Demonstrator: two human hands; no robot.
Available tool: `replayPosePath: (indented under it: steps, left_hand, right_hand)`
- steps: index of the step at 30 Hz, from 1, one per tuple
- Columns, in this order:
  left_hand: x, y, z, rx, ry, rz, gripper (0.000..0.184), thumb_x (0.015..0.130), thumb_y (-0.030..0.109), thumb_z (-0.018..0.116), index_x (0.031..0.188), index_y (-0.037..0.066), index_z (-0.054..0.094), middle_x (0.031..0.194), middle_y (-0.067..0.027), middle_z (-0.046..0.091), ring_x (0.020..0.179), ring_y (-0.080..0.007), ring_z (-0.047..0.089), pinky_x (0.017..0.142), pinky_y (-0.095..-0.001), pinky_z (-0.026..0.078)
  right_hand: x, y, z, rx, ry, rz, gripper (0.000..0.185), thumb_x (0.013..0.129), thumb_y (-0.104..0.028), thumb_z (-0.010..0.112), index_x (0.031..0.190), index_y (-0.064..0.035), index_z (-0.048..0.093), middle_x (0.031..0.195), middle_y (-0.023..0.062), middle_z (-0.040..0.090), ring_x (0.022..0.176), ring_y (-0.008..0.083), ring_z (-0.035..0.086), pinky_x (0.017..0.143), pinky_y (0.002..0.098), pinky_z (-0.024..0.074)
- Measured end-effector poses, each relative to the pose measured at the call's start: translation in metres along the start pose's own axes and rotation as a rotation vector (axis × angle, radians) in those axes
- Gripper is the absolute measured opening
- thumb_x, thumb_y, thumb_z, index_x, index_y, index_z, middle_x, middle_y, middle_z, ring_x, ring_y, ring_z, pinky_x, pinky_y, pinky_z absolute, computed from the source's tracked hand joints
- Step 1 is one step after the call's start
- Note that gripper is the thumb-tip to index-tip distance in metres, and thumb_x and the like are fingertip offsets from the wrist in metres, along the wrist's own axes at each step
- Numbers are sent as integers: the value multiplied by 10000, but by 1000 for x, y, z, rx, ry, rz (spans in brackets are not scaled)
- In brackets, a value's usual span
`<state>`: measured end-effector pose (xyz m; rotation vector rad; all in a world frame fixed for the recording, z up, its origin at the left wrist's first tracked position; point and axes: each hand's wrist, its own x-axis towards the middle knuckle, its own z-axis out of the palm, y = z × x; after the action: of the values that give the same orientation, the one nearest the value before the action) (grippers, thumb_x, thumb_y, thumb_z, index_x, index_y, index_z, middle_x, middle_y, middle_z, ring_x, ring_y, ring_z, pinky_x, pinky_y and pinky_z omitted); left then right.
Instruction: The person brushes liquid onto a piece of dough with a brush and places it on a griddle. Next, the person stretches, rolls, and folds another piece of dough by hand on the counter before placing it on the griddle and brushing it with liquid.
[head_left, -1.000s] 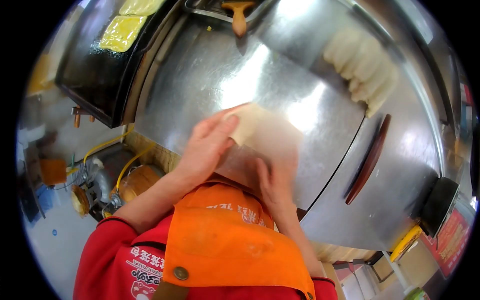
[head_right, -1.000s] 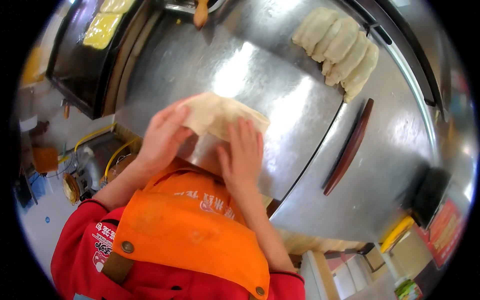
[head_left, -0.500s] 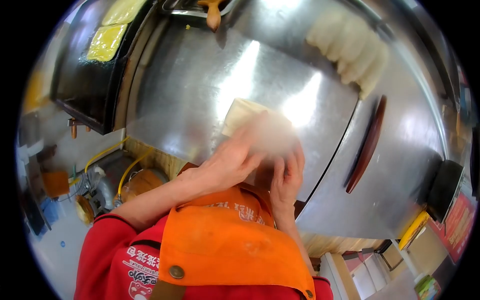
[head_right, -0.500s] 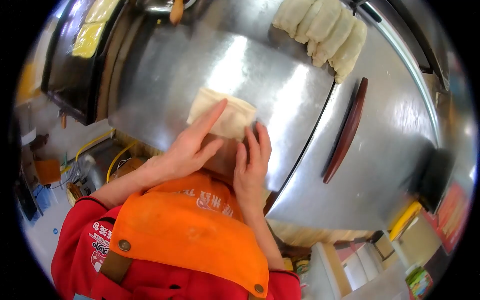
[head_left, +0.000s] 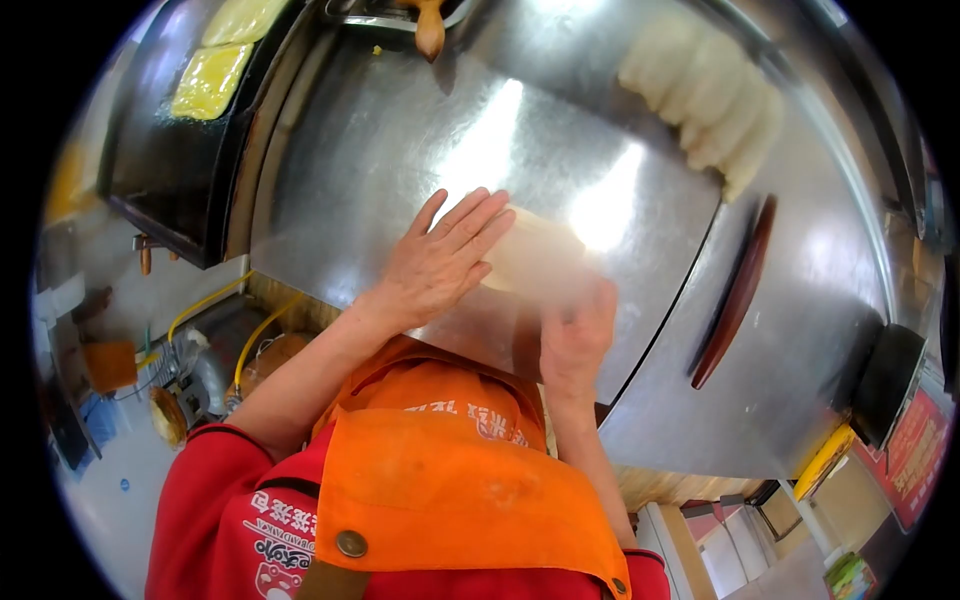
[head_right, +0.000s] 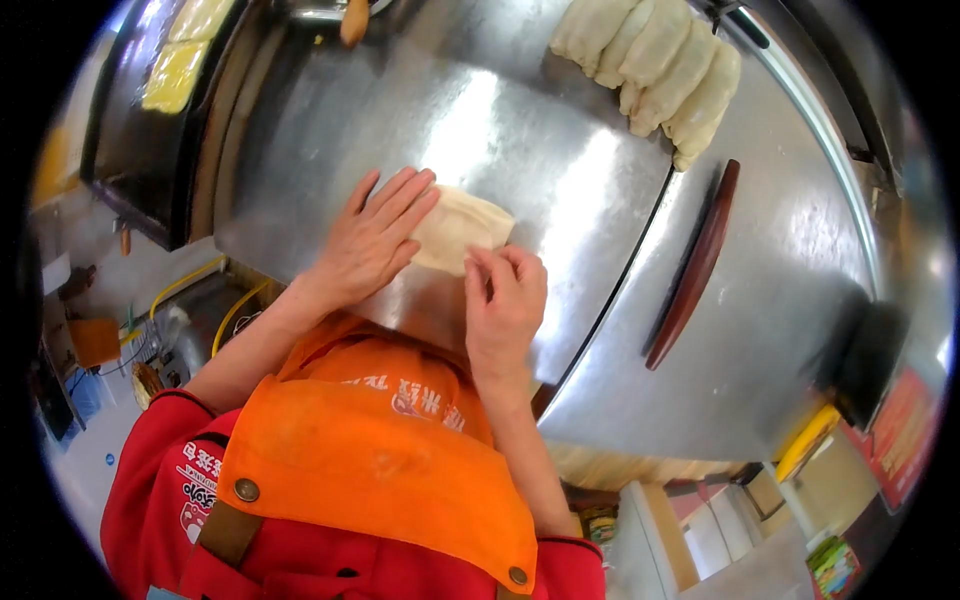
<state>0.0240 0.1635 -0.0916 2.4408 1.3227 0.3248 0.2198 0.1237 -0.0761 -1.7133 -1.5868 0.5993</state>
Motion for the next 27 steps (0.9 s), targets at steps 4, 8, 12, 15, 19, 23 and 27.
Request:
replayPosePath:
  steps: [4, 8, 12, 15, 19, 23, 27]
  left_hand:
    - [1, -2, -7, -41, -28, 8, 569, 905, 182, 532, 1444, 53, 406, 1517, -106, 381, 1413, -273, 334, 1162, -483, 193]
    - [13, 0, -23, -95, 32, 28, 486, 876, 123, 562, 1351, 40, 502, 1415, -121, 474, 1335, -289, 422, 1132, -489, 266]
    - [25, -13, -19, -128, 165, 44, 386, 804, 34, 635, 1189, 31, 617, 1174, -113, 597, 1121, -300, 561, 1015, -447, 413]
    - [29, -22, -21, -171, 201, 87, 362, 759, 10, 682, 1118, 36, 648, 1047, -96, 607, 986, -295, 585, 893, -402, 468]
    - [35, -28, -27, -209, 168, 132, 291, 752, 28, 704, 1036, 41, 646, 990, -93, 606, 944, -297, 580, 817, -382, 471]
    - [40, -32, -37, -300, 74, 72, 234, 749, 42, 713, 967, 41, 628, 939, -90, 605, 919, -299, 580, 797, -376, 472]
    - [43, -40, -33, -338, 64, 117, 205, 745, 52, 722, 917, 43, 611, 906, -80, 599, 904, -300, 575, 792, -374, 464]
  right_hand:
    - [-3, -8, 1, 184, 15, 203, 354, 778, 35, 718, 1106, -87, 667, 950, 75, 559, 831, 201, 560, 697, 298, 491]
    - [-4, -7, -1, 105, -7, 145, 385, 795, 61, 685, 1146, -92, 646, 943, 65, 550, 807, 166, 560, 673, 272, 486]
    - [2, -18, -3, 150, -43, 138, 378, 812, 93, 647, 1146, -85, 649, 961, 62, 550, 776, 145, 564, 658, 260, 487]
    - [2, -17, -2, 182, -32, 115, 376, 816, 107, 635, 1141, -81, 659, 992, 67, 552, 769, 141, 572, 658, 255, 492]
    - [1, -14, -4, 222, 2, 109, 359, 819, 112, 635, 1125, -70, 671, 1040, 81, 558, 797, 149, 587, 683, 252, 507]
    - [4, -26, -14, 192, 8, 54, 319, 830, 112, 629, 1102, -46, 675, 1072, 98, 566, 828, 165, 595, 706, 253, 518]
    - [6, -24, -12, 212, 35, -21, 273, 838, 101, 631, 1069, -35, 682, 1078, 107, 571, 852, 173, 601, 707, 264, 525]
